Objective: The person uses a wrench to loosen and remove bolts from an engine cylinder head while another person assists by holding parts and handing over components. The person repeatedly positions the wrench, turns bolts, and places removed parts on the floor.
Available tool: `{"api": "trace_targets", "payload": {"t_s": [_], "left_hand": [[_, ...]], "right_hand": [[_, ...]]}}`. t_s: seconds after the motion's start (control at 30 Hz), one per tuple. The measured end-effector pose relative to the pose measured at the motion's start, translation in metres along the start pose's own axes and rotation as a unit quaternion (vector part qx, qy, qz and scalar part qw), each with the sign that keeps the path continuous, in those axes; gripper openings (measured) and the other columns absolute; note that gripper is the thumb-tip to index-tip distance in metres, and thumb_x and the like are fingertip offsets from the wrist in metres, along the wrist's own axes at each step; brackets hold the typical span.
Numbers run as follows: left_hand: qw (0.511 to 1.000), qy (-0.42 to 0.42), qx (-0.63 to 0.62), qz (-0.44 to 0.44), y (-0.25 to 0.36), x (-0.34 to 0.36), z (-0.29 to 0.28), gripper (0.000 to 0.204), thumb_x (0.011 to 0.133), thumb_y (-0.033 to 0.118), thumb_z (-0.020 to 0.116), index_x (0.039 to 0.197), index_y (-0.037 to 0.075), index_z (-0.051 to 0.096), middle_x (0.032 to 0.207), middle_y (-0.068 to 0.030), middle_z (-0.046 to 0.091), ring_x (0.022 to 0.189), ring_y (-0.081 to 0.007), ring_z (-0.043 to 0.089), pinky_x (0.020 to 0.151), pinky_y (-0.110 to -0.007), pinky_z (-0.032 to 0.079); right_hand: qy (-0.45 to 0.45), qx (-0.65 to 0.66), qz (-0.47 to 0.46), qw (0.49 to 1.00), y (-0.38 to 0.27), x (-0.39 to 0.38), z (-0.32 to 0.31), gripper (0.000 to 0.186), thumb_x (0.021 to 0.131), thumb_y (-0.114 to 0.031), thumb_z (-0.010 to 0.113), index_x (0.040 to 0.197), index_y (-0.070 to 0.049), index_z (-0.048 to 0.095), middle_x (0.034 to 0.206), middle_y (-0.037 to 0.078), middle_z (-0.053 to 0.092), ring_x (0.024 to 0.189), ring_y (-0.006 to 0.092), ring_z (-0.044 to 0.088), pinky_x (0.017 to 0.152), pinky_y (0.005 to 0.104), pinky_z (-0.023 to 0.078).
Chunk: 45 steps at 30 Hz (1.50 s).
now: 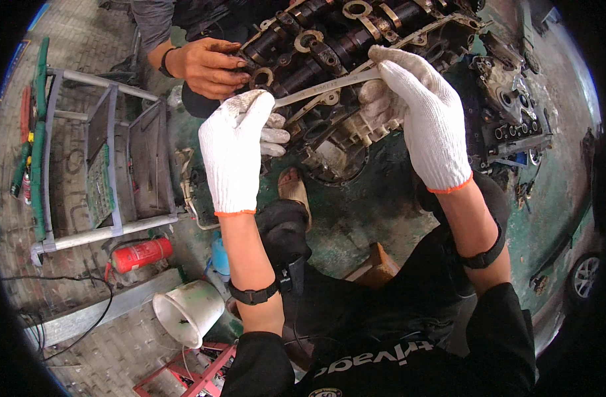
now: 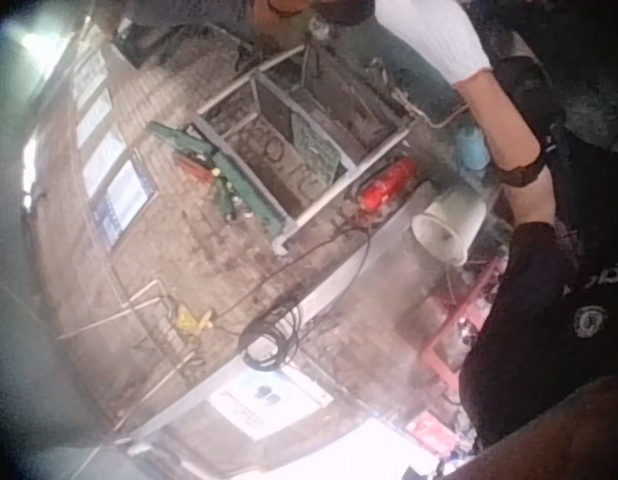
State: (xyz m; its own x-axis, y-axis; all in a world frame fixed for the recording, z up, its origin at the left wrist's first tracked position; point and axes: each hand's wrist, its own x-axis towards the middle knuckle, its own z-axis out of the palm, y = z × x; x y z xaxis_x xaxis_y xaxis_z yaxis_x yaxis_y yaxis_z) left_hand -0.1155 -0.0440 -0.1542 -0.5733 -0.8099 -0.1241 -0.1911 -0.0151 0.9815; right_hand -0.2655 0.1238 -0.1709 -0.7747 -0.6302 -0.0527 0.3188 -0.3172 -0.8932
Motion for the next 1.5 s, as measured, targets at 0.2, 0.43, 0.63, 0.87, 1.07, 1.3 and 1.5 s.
{"api": "trace_targets", "payload": {"t_s": [0.2,0.43,0.63,0.87,1.07,1.3,1.5], "left_hand": [[0.999,-0.017,-0.043,-0.002,-0.003,0.001,0.0,0.029,0.095,0.015,0.071,0.117,-0.003,0.067,0.086,-0.0133,0.072,0.063,-0.0184,0.07,0.052,-0.026,0.054],[0.999,-0.012,-0.038,0.009,-0.005,0.002,0.0,0.028,0.095,0.013,0.07,0.115,-0.006,0.066,0.087,-0.0161,0.073,0.064,-0.0221,0.072,0.051,-0.029,0.056],[0.999,-0.024,-0.021,-0.002,-0.002,0.001,-0.003,0.029,0.095,0.017,0.07,0.117,-0.002,0.068,0.086,-0.0112,0.072,0.063,-0.0172,0.069,0.053,-0.026,0.054],[1.0,-0.019,-0.002,0.006,-0.004,0.001,-0.003,0.026,0.096,0.018,0.069,0.114,-0.001,0.07,0.087,-0.0078,0.072,0.064,-0.0152,0.069,0.056,-0.026,0.055],[0.999,-0.005,0.022,0.024,-0.005,0.001,0.0,0.027,0.097,0.019,0.068,0.116,-0.001,0.069,0.09,-0.0075,0.072,0.068,-0.0151,0.069,0.06,-0.027,0.056],[0.982,-0.031,-0.186,0.023,-0.008,-0.003,-0.006,0.028,0.099,0.018,0.066,0.122,0.002,0.068,0.091,-0.0077,0.072,0.068,-0.0129,0.065,0.06,-0.026,0.05],[0.986,0.046,-0.148,0.058,-0.003,-0.005,-0.01,0.028,0.096,0.017,0.071,0.118,0.001,0.07,0.083,-0.0074,0.071,0.061,-0.0117,0.064,0.054,-0.024,0.046]], "right_hand": [[-0.026,-0.036,-0.062,0.997,0.007,0.009,0.003,0.043,0.104,-0.017,0.059,0.143,0.0,0.053,0.099,0.007,0.072,0.078,0.0082,0.064,0.071,0.0216,0.052],[-0.006,-0.07,-0.049,0.996,0.006,0.012,0.002,0.027,0.102,-0.016,0.061,0.124,-0.001,0.065,0.091,0.005,0.072,0.074,0.0073,0.064,0.067,0.0204,0.05],[-0.06,-0.158,0.031,0.985,-0.012,0.0,-0.003,0.014,0.094,-0.007,0.066,0.105,0.0,0.068,0.08,0.006,0.071,0.064,0.0072,0.061,0.059,0.0217,0.05],[-0.433,-0.253,0.004,0.865,-0.003,-0.018,0.015,0.017,0.087,-0.011,0.07,0.099,0.0,0.074,0.083,0.011,0.075,0.072,0.0195,0.073,0.068,0.0295,0.057],[-0.443,-0.258,-0.078,0.855,0.051,-0.042,0.056,0.026,0.091,-0.026,0.061,0.091,-0.001,0.07,0.08,0.02,0.068,0.074,0.0413,0.065,0.067,0.0459,0.051],[-0.491,-0.316,-0.114,0.804,0.019,-0.036,0.036,0.018,0.092,-0.01,0.064,0.106,-0.001,0.071,0.082,0.013,0.072,0.07,0.0264,0.071,0.065,0.0346,0.055],[-0.247,-0.176,0.033,0.952,-0.018,-0.022,0.012,0.034,0.1,-0.011,0.06,0.132,-0.001,0.064,0.082,0.006,0.072,0.069,0.0106,0.068,0.063,0.0246,0.055]]}}
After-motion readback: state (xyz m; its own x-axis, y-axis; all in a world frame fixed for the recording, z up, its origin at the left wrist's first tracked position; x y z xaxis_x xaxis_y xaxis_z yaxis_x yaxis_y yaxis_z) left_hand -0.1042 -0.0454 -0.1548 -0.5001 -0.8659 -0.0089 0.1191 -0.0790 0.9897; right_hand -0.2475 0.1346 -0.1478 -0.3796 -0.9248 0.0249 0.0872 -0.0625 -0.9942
